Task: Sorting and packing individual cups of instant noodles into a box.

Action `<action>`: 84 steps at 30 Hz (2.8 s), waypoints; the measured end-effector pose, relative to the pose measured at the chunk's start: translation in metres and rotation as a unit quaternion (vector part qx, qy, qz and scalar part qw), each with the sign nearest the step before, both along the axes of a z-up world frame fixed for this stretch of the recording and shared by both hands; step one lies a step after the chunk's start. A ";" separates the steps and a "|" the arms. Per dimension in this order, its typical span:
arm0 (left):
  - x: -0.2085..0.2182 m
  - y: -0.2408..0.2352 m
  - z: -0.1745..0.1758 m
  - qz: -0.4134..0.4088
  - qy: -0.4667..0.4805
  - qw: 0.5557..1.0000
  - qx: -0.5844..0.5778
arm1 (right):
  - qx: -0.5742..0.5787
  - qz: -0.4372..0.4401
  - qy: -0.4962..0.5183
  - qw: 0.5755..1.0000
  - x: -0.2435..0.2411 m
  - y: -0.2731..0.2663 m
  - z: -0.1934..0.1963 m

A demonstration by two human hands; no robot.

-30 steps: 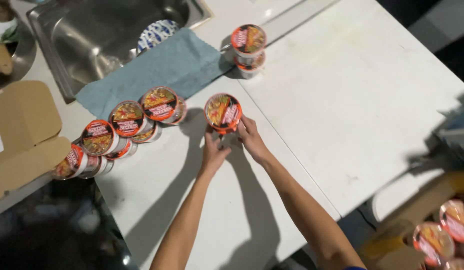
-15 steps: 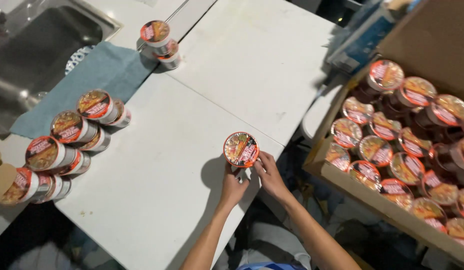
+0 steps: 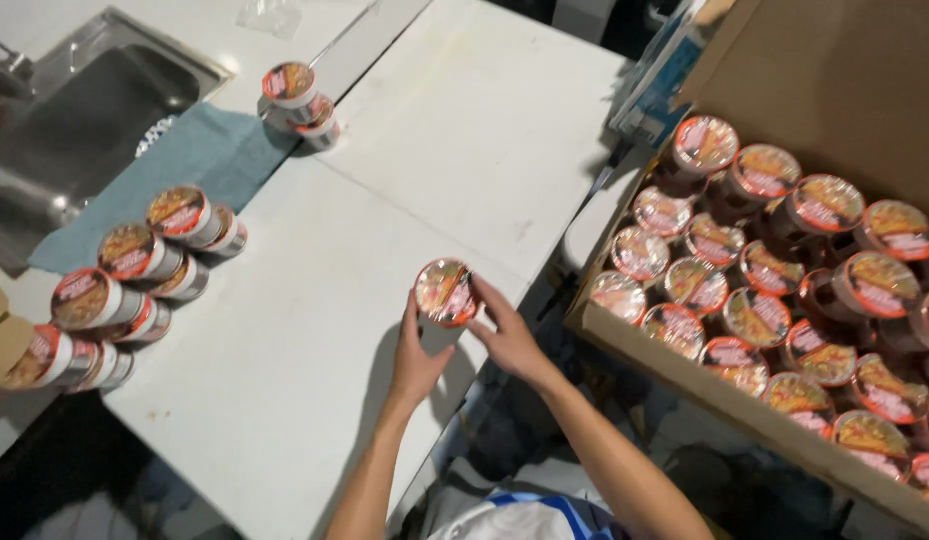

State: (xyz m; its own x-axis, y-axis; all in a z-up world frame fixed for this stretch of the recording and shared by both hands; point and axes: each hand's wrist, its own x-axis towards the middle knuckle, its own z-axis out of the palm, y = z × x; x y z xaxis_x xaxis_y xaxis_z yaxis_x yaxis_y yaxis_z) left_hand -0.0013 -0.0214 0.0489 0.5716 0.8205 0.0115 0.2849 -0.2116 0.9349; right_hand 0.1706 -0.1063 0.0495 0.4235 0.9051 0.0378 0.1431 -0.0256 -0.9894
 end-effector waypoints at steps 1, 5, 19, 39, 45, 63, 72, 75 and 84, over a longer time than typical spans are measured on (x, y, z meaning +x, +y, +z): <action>0.004 -0.010 0.011 -0.001 -0.004 1.000 0.005 | 0.005 -0.001 -0.004 1.000 0.003 -0.007 0.011; 0.031 -0.047 0.049 0.032 -0.064 0.997 0.000 | 0.008 0.024 0.054 0.998 0.021 -0.047 0.052; 0.170 -0.140 0.124 -0.128 -0.071 0.989 -0.010 | 0.083 -0.172 -0.015 0.981 0.119 -0.205 0.106; 0.315 -0.244 0.111 -0.415 -0.101 0.904 0.023 | 0.051 -0.353 0.067 0.932 0.183 -0.361 0.075; 0.327 -0.236 0.122 -0.477 -0.076 0.872 -0.074 | 0.053 -0.386 0.085 0.917 0.189 -0.369 0.086; 0.366 -0.219 0.106 -0.304 0.026 0.948 -0.094 | 0.057 -0.411 0.089 0.905 0.216 -0.333 0.091; 0.368 -0.196 0.098 -0.283 -0.019 0.958 -0.030 | 0.001 -0.398 0.094 0.913 0.223 -0.312 0.088; 0.372 -0.189 0.089 -0.268 0.017 0.963 -0.034 | 0.006 -0.393 0.072 0.917 0.230 -0.306 0.084; 0.419 -0.166 0.061 -0.255 0.009 0.966 -0.047 | 0.091 -0.438 0.117 0.887 0.251 -0.290 0.020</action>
State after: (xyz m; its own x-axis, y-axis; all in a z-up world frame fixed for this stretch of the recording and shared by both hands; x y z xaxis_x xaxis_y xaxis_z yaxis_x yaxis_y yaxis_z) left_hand 0.4175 -0.1874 0.1096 0.9011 0.4289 -0.0629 0.1823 -0.2434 0.9526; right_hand 0.4220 -0.3966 0.0699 0.9766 0.2128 -0.0326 -0.0630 0.1376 -0.9885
